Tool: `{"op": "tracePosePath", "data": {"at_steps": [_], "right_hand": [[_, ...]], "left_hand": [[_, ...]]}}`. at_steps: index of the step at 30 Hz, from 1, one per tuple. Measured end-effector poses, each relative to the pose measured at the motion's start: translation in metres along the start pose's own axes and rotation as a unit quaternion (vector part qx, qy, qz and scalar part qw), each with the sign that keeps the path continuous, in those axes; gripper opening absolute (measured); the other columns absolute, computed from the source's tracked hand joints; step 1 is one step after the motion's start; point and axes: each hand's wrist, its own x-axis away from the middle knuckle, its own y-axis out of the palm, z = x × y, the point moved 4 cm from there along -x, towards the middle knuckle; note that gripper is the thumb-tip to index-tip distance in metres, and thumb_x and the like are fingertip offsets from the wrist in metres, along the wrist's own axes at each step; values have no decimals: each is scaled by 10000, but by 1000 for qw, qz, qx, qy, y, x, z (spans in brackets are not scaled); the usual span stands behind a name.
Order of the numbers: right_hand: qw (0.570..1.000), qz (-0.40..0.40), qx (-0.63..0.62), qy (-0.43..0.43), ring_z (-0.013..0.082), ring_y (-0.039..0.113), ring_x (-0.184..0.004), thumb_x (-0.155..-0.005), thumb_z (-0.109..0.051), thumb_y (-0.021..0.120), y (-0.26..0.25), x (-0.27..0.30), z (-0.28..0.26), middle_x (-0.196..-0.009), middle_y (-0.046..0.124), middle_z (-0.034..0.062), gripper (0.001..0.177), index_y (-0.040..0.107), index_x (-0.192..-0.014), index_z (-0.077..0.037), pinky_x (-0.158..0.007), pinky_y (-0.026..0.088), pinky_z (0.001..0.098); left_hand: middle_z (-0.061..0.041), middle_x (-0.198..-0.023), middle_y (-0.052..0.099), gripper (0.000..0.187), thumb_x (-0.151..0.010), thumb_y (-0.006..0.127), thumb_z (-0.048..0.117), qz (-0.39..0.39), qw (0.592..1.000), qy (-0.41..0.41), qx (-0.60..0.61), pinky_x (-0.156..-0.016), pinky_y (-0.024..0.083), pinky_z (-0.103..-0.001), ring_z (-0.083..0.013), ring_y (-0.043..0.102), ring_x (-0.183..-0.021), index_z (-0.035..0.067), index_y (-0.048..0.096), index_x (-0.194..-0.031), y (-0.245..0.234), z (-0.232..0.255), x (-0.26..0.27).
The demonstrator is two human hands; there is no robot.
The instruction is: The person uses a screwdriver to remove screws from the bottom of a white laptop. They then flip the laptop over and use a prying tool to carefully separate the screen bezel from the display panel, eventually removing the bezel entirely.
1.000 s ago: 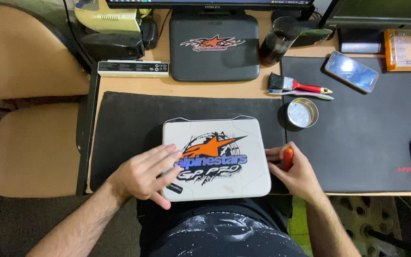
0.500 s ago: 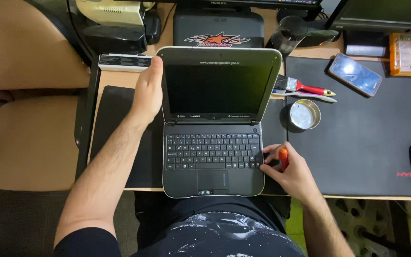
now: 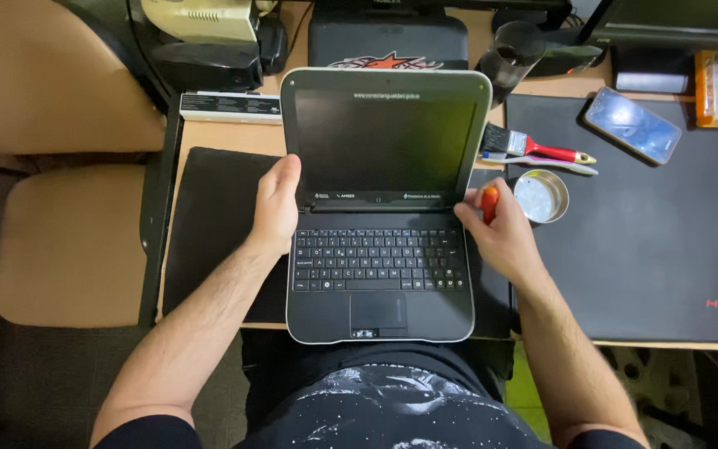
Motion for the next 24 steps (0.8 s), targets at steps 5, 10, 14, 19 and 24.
{"op": "tracePosePath", "data": {"at_steps": [5, 10, 14, 19, 24], "right_hand": [[999, -1, 32, 11, 342, 805, -925, -1168, -203, 914, -13, 6, 9, -1018, 841, 143, 339, 591, -1118, -112, -907, 582, 517], [994, -44, 73, 63, 539, 824, -839, -1112, -296, 942, -23, 54, -5, -874, 765, 270, 377, 614, -1111, -110, -843, 600, 584], [984, -83, 84, 133, 374, 872, -665, -1064, -274, 953, -18, 95, -4, -758, 802, 184, 328, 650, -1089, -151, -779, 665, 481], [975, -124, 69, 171, 331, 880, -595, -1050, -242, 960, -15, 118, -5, -714, 800, 135, 318, 655, -1080, -156, -735, 691, 452], [950, -207, 116, 202, 369, 940, -664, -1119, -279, 870, -11, 115, -22, -683, 855, 175, 270, 634, -1153, -152, -802, 720, 470]], "left_hand": [[-139, -1565, 728, 588, -1261, 727, 456, 12, 993, -103, 64, -1378, 484, -526, -250, 647, -1494, 22, 676, -1655, 32, 73, 54], [-156, -1464, 786, 532, -1220, 750, 303, 9, 950, -246, 191, -1150, 701, -561, -327, 815, -1295, 78, 654, -1692, 25, 66, 117], [-156, -1360, 850, 434, -1269, 656, 276, -79, 956, -278, 44, -946, 767, -514, -303, 869, -1168, 86, 706, -1656, -16, 7, 151], [-134, -1116, 933, 332, -1243, 690, 336, -217, 928, -202, -225, -669, 799, -415, -260, 922, -935, 113, 823, -1450, -34, 38, 155], [-131, -686, 841, 362, -1216, 682, 410, -284, 846, -181, -413, -571, 700, -396, -260, 836, -481, 73, 771, -1122, -15, 102, 151]]}}
